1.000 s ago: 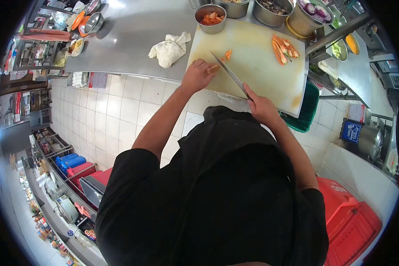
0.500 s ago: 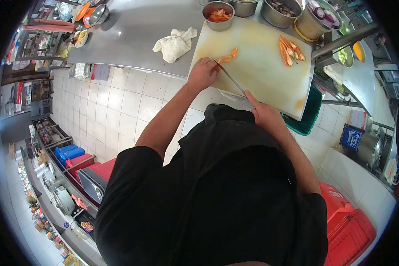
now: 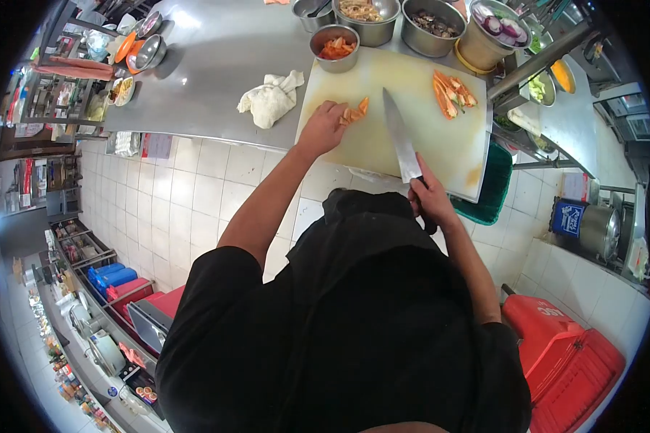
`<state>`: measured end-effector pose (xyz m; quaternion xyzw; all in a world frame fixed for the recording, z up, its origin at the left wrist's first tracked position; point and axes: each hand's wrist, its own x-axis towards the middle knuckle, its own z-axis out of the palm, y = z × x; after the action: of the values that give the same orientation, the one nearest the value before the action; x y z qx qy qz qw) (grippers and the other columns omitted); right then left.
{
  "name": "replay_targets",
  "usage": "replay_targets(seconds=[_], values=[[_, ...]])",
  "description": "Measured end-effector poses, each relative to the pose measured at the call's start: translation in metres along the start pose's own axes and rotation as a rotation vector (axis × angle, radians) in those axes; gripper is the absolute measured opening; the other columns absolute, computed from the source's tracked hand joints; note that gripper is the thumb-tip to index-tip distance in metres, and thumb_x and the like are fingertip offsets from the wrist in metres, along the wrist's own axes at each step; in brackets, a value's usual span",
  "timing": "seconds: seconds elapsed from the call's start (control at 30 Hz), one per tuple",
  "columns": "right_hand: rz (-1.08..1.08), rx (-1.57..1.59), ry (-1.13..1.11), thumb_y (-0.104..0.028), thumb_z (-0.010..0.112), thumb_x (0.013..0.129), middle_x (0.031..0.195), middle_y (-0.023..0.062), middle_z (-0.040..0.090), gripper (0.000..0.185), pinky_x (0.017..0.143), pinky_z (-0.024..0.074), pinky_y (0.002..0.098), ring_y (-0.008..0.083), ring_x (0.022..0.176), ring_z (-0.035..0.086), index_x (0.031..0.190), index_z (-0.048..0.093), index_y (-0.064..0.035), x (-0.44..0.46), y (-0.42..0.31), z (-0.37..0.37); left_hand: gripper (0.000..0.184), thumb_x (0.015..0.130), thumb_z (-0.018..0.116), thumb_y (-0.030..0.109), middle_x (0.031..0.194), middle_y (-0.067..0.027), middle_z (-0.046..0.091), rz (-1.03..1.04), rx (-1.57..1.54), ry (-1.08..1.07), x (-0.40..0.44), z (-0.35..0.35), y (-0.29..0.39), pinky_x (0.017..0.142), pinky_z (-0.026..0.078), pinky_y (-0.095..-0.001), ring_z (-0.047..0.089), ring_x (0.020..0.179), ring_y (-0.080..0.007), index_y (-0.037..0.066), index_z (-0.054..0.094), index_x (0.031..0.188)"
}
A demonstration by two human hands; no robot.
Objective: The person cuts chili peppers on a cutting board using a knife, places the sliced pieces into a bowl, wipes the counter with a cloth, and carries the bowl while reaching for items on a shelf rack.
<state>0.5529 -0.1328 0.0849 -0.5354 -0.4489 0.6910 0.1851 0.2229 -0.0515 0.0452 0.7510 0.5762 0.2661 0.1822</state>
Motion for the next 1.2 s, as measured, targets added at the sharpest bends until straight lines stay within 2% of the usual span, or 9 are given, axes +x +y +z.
replay_targets(seconds=[0.13,0.33,0.63,0.73,0.83,0.93,1.03,1.13,1.2], values=[[-0.041,-0.01,-0.024,-0.012,0.049,0.104,0.071,0.0045,0.056,0.072,0.045,0.0495,0.0306,0.0125,0.05,0.053,0.165,0.017,-0.0305,0.018,0.012,0.024,0.052,0.086,0.066,0.008,0.131,-0.0202,0.058,0.063,0.051,-0.081,0.023,0.007,0.003,0.106,0.047,-0.045,0.056,0.122,-0.0385,0.009,0.059,0.137],[-0.07,0.053,-0.077,-0.014,0.051,0.105,0.07,0.0033,0.056,0.071,0.045,0.049,0.0298,0.0116,0.051,0.053,0.165,0.016,-0.029,0.028,0.007,0.05,0.052,0.086,0.067,0.007,0.129,-0.0193,0.059,0.064,-0.034,-0.113,0.044,0.021,0.009,0.103,0.05,-0.0432,0.06,0.117,-0.0385,0.011,0.061,0.138],[-0.116,-0.137,0.045,-0.009,0.05,0.104,0.071,0.0026,0.055,0.069,0.046,0.0483,0.0302,0.0113,0.05,0.05,0.165,0.021,-0.0267,-0.006,-0.065,0.052,0.047,0.087,0.069,0.002,0.125,-0.0161,0.061,-0.048,-0.376,0.121,0.068,0.002,0.037,0.088,0.058,-0.0361,0.068,0.102,-0.0301,0.009,0.065,0.133],[-0.353,-0.314,0.116,-0.01,0.052,0.102,0.071,0.0061,0.057,0.071,0.048,0.0495,0.0324,0.0138,0.051,0.054,0.164,0.023,-0.0275,0.009,-0.087,0.05,0.049,0.087,0.069,0.001,0.126,-0.0157,0.062,0.055,-0.289,0.258,0.096,-0.025,0.034,0.09,0.058,-0.0359,0.068,0.104,-0.0303,0.009,0.063,0.136],[-0.34,-0.583,0.18,-0.015,0.055,0.099,0.09,0.0257,0.07,0.07,0.076,0.0561,0.0473,0.0405,0.078,0.07,0.162,0.026,-0.0227,0.041,-0.133,0.051,0.051,0.086,0.069,0.001,0.127,-0.017,0.062,-0.025,-0.366,0.271,0.127,-0.053,0.017,0.091,0.058,-0.0365,0.067,0.107,-0.0311,0.008,0.063,0.136],[-0.436,-0.929,0.292,-0.017,0.054,0.099,0.098,0.03,0.07,0.068,0.081,0.0543,0.0499,0.0484,0.088,0.068,0.161,0.028,-0.0221,0.072,-0.147,0.045,0.053,0.084,0.071,0.002,0.128,-0.017,0.062,0.123,-0.025,0.352,0.139,-0.057,-0.027,0.092,0.058,-0.0377,0.067,0.109,-0.0313,0.008,0.062,0.136],[-0.506,-0.856,0.356,-0.015,0.053,0.1,0.086,0.0233,0.07,0.068,0.069,0.0569,0.0456,0.0389,0.07,0.069,0.162,0.027,-0.0228,0.058,-0.132,0.018,0.048,0.084,0.072,0.005,0.129,-0.0145,0.063,0.018,-0.097,0.35,0.125,-0.074,-0.017,0.088,0.058,-0.0382,0.067,0.105,-0.03,0.007,0.065,0.131],[-0.187,-0.198,0.123,-0.012,0.052,0.102,0.074,0.0124,0.063,0.068,0.052,0.0542,0.0379,0.0233,0.052,0.061,0.163,0.024,-0.0239,0.013,-0.098,-0.011,0.042,0.084,0.073,0.006,0.125,-0.0136,0.064,0.022,-0.173,0.266,0.087,-0.043,-0.006,0.084,0.057,-0.0381,0.067,0.102,-0.0295,0.007,0.068,0.125],[-0.111,-0.072,0.111,-0.01,0.05,0.102,0.07,0.0073,0.059,0.07,0.045,0.0492,0.0327,0.0167,0.049,0.055,0.164,0.022,-0.0254,-0.002,-0.046,-0.02,0.038,0.084,0.073,0.008,0.12,-0.0134,0.064,0.054,-0.19,0.159,0.066,-0.006,-0.001,0.082,0.057,-0.0382,0.067,0.099,-0.0294,0.007,0.069,0.122]])
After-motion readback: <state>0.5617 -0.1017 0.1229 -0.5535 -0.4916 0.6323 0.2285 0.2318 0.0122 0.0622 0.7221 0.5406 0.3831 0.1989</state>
